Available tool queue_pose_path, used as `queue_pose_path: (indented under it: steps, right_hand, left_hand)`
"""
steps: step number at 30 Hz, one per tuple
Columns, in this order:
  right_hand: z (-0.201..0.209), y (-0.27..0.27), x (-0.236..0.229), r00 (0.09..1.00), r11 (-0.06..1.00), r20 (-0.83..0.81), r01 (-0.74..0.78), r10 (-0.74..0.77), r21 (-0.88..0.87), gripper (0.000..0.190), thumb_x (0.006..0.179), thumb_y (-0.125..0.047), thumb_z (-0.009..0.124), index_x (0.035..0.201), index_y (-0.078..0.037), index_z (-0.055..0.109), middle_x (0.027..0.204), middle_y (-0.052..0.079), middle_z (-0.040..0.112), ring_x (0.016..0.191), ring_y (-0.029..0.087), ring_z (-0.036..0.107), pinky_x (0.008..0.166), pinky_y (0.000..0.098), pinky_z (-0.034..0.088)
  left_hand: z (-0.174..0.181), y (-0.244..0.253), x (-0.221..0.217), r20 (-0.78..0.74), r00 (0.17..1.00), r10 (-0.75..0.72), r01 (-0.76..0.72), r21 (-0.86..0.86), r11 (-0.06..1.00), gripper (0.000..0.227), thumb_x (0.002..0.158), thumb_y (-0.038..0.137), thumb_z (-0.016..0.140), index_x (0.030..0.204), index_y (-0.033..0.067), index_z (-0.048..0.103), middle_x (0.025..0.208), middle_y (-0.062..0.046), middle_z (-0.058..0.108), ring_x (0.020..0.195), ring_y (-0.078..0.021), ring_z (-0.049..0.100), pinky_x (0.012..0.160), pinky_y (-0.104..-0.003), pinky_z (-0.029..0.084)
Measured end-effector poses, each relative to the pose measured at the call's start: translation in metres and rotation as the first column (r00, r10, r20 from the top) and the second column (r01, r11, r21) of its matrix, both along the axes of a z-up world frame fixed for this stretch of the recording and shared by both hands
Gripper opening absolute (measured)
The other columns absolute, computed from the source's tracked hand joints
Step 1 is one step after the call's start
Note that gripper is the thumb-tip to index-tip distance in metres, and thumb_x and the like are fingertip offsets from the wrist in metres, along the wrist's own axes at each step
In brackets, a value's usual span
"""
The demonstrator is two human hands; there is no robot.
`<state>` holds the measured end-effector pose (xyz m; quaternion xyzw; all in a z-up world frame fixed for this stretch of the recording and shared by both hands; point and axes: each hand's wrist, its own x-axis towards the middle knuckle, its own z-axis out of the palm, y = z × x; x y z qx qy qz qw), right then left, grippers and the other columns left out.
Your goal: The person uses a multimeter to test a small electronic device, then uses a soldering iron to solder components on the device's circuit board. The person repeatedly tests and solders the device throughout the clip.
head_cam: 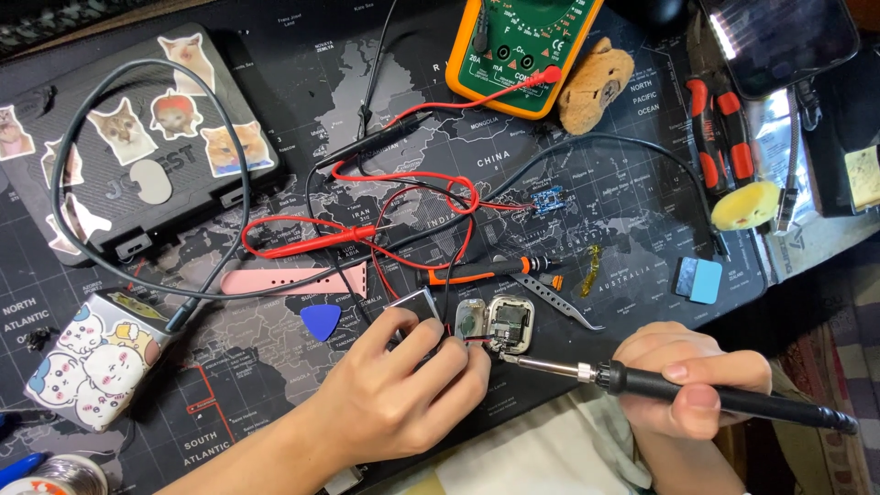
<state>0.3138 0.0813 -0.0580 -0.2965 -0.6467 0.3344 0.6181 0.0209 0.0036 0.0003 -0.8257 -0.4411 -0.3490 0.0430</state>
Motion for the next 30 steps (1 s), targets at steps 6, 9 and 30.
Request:
queue_pose_path:
  steps: [6,9,30]
  right_hand:
    - [0.0007,0.0006,-0.0003,1.0,1.0,0.012,-0.004,0.004,-0.002,0.035,0.112,-0.044,0.052,0.1,-0.015,0.035,0.045,-0.001,0.034,0.029,0.014,0.04,0.03,0.0305,0.032]
    - [0.0,0.0001,-0.0007,1.0,1.0,0.004,0.007,-0.007,0.0,0.034,0.112,-0.043,0.052,0.1,-0.015,0.035,0.045,-0.001,0.034,0.029,0.014,0.04,0.031,0.0303,0.032]
    - [0.0016,0.0035,0.0004,0.996,0.997,-0.038,-0.08,0.08,-0.001,0.03,0.111,-0.036,0.053,0.097,-0.014,0.039,0.045,0.0,0.038,0.029,0.013,0.042,0.029,0.0295,0.036]
  left_hand:
    - [-0.0005,0.0001,0.0,-0.001,1.0,-0.001,0.001,0.0,1.0,0.019,0.112,0.005,0.056,0.101,0.0048,0.071,0.088,-0.007,0.059,0.072,-0.0223,0.051,0.07,-0.036,0.045]
    - [-0.0005,0.0001,0.0002,0.001,1.0,0.0,0.0,0.0,1.0,0.018,0.112,0.005,0.056,0.101,0.005,0.071,0.088,-0.007,0.059,0.073,-0.0223,0.051,0.07,-0.036,0.046]
    - [0.0013,0.0008,0.0002,0.021,1.0,-0.005,0.005,-0.009,1.0,0.017,0.112,0.005,0.058,0.1,0.0061,0.07,0.087,-0.006,0.055,0.071,-0.0225,0.05,0.069,-0.036,0.045]
